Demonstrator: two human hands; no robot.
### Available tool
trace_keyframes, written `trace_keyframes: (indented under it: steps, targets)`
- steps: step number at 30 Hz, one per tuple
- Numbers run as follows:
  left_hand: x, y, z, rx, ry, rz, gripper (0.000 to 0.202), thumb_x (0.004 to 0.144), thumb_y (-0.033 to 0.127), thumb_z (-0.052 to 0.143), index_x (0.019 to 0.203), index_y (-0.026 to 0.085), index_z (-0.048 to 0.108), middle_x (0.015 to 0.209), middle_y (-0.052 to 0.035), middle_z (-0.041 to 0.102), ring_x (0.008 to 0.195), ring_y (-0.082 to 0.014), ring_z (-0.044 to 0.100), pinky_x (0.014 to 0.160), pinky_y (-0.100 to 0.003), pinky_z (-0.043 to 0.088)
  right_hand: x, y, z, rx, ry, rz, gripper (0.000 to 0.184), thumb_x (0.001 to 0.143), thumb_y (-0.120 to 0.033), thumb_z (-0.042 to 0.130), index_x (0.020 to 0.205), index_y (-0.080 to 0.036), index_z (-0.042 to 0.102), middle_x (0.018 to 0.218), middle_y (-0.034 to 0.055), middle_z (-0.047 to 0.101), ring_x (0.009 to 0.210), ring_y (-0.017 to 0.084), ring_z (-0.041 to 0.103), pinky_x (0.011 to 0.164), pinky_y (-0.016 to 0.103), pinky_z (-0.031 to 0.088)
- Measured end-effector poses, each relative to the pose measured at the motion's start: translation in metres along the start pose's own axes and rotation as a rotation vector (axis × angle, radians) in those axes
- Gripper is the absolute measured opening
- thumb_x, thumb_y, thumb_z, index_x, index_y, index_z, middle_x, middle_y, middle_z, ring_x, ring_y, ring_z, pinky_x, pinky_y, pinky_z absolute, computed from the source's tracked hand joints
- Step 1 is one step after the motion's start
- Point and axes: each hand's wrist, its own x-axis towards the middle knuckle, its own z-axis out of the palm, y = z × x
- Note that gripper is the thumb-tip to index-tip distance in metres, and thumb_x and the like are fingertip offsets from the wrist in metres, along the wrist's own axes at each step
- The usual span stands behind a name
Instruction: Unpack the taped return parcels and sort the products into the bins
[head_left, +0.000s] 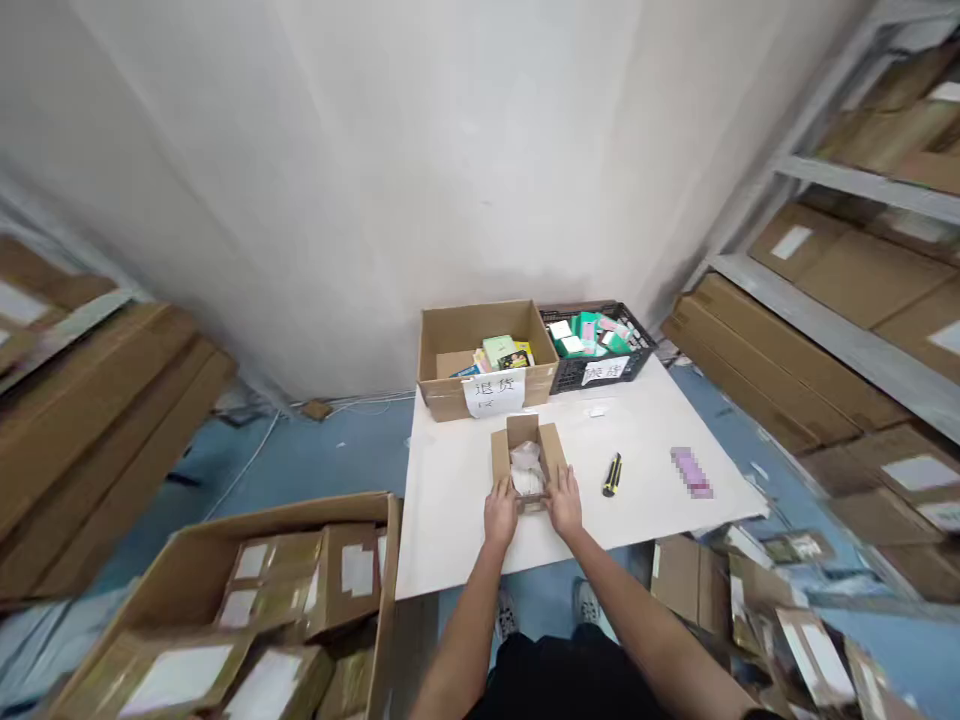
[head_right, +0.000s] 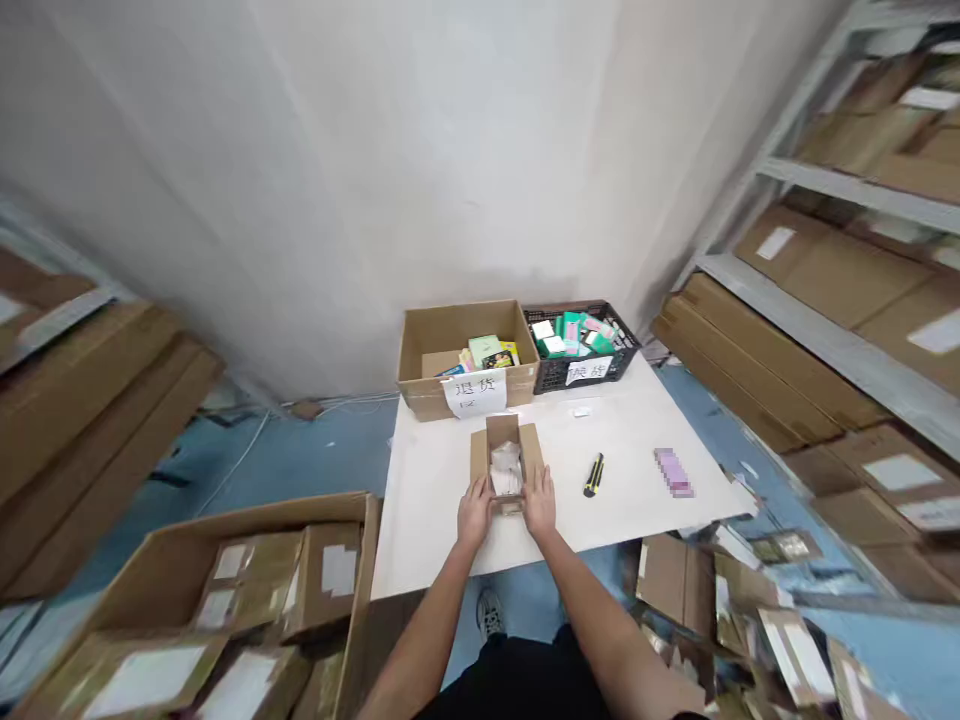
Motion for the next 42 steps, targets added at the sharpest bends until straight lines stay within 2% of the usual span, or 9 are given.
trace_keyframes:
  steps: [4, 8, 13, 18, 25, 31, 36, 39, 42]
  targets:
    - [0.023, 0.026, -0.011, -0.033, 0.015, 0.168, 0.036, 0.093, 0.007, 0.053, 0.116, 0.024, 0.074, 0.163, -0.0068, 0.048, 0.148, -0.0259, 0.050, 0.117, -0.044, 0.050, 0.005, 0.011, -0.035, 0.136, 0.125, 0.043, 0.021, 0.085, -0.009, 0.071, 0.102, -0.020, 0.074, 0.168, 0.0135, 0.038, 0.158, 0.033, 0.031, 0.122, 0.049, 0.038]
    - [0.052, 0.084, -0.013, -0.129, -0.005, 0.382, 0.024, 0.099, 0.019, 0.051, 0.109, 0.025, 0.072, 0.163, -0.0070, 0.049, 0.138, -0.0259, 0.060, 0.107, -0.043, 0.057, 0.001, 0.049, -0.097, 0.301, 0.252, 0.038, 0.013, 0.087, -0.016, 0.072, 0.098, -0.023, 0.071, 0.165, 0.0128, 0.044, 0.150, 0.030, 0.046, 0.115, 0.048, 0.047]
    - [0.074, 0.207, 0.014, -0.248, -0.045, 0.657, 0.019, 0.101, 0.024, 0.050, 0.105, 0.022, 0.068, 0.160, -0.0133, 0.050, 0.143, -0.0264, 0.055, 0.112, -0.045, 0.053, -0.034, 0.124, -0.187, 0.396, 0.432, 0.107, 0.009, 0.093, -0.022, 0.066, 0.101, -0.025, 0.069, 0.157, 0.0116, 0.054, 0.139, 0.028, 0.059, 0.106, 0.042, 0.054]
    - [0.065, 0.346, 0.079, -0.243, -0.210, 0.932, 0.020, 0.102, 0.025, 0.050, 0.110, 0.023, 0.068, 0.163, -0.0108, 0.046, 0.146, -0.0249, 0.051, 0.118, -0.045, 0.049, -0.104, 0.219, -0.240, 0.412, 0.672, 0.288, 0.010, 0.094, -0.024, 0.065, 0.103, -0.024, 0.068, 0.159, 0.0139, 0.052, 0.143, 0.028, 0.055, 0.109, 0.044, 0.052]
    - [0.002, 0.497, 0.232, -0.107, -0.360, 1.124, 0.017, 0.096, 0.022, 0.060, 0.104, 0.026, 0.075, 0.151, -0.0085, 0.059, 0.145, -0.0296, 0.050, 0.121, -0.052, 0.044, -0.234, 0.360, -0.279, 0.147, 0.899, 0.657, 0.015, 0.088, -0.021, 0.073, 0.102, -0.023, 0.074, 0.166, 0.0119, 0.042, 0.159, 0.033, 0.028, 0.124, 0.058, 0.035]
    - [-0.085, 0.591, 0.344, -0.106, -0.607, 1.317, 0.021, 0.092, 0.018, 0.062, 0.102, 0.025, 0.079, 0.155, -0.0078, 0.056, 0.153, -0.0315, 0.038, 0.126, -0.054, 0.039, -0.363, 0.419, -0.302, -0.123, 0.902, 1.018, 0.015, 0.088, -0.021, 0.073, 0.102, -0.022, 0.077, 0.167, 0.0118, 0.039, 0.161, 0.040, 0.014, 0.122, 0.068, 0.027]
    - [-0.169, 0.636, 0.399, -0.092, -0.816, 1.405, 0.021, 0.090, 0.017, 0.063, 0.095, 0.025, 0.082, 0.154, -0.0064, 0.056, 0.153, -0.0323, 0.038, 0.124, -0.053, 0.041, -0.453, 0.436, -0.306, -0.261, 0.877, 1.275, 0.014, 0.087, -0.023, 0.073, 0.100, -0.024, 0.079, 0.169, 0.0055, 0.035, 0.161, 0.041, 0.008, 0.123, 0.066, 0.025]
    - [-0.210, 0.650, 0.417, -0.089, -0.903, 1.436, 0.022, 0.089, 0.016, 0.064, 0.096, 0.026, 0.083, 0.155, -0.0061, 0.056, 0.154, -0.0327, 0.037, 0.125, -0.054, 0.040, -0.493, 0.441, -0.307, -0.256, 0.832, 1.382, 0.016, 0.087, -0.024, 0.073, 0.101, -0.025, 0.080, 0.170, 0.0039, 0.033, 0.162, 0.040, 0.006, 0.124, 0.062, 0.026]
    - [-0.233, 0.653, 0.431, -0.067, -0.989, 1.445, 0.025, 0.087, 0.014, 0.066, 0.100, 0.026, 0.083, 0.160, -0.0052, 0.051, 0.158, -0.0324, 0.030, 0.127, -0.054, 0.036, -0.518, 0.445, -0.301, -0.183, 0.747, 1.504, 0.026, 0.086, -0.023, 0.074, 0.112, -0.028, 0.079, 0.171, 0.0044, 0.031, 0.161, 0.041, 0.007, 0.125, 0.064, 0.022]
